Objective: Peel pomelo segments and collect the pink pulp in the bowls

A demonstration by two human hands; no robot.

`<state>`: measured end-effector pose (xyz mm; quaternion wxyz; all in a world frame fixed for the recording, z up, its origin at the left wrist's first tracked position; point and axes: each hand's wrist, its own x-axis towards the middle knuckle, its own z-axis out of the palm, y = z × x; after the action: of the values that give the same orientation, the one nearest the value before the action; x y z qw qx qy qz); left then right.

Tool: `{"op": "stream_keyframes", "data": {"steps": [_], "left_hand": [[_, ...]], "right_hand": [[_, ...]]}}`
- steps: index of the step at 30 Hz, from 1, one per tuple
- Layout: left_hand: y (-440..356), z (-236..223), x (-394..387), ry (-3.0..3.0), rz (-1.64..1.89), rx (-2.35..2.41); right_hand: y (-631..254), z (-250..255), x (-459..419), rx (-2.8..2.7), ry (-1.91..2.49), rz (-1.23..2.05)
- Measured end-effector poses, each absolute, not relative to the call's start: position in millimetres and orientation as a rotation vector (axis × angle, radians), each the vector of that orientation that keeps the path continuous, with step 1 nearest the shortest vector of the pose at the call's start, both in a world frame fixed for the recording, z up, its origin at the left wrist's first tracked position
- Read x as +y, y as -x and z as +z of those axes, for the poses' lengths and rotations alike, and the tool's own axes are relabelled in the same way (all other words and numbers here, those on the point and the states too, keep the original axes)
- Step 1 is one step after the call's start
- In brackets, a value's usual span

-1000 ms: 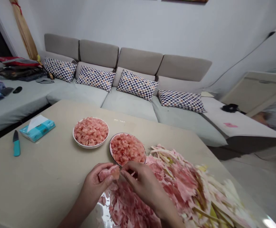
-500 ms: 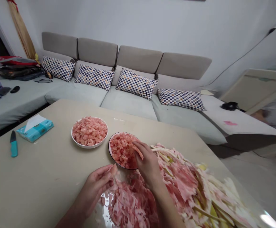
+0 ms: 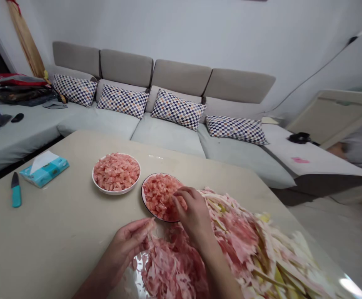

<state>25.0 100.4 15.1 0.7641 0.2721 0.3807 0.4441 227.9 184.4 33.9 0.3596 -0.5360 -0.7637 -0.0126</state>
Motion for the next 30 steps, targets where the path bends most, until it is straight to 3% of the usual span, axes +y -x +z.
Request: {"op": "stream_keyframes", "data": {"steps": [4,12,30], "left_hand": [[-23.3,10.8,99.8,-0.587,0.989,0.814],[-23.1,14.6,95.5,-0.711,1.022,0.898],[-20.3,10.7,98.0,-0.992,1.17,1.081]], "right_hand": [[-222.4,44.2,174.1,-2.008,1.36,0.075],[-198.7,72.4,139.7,-2.087,1.137,0.837],[-185.1,71.2,136.5,-1.986,1.222,1.024]]}}
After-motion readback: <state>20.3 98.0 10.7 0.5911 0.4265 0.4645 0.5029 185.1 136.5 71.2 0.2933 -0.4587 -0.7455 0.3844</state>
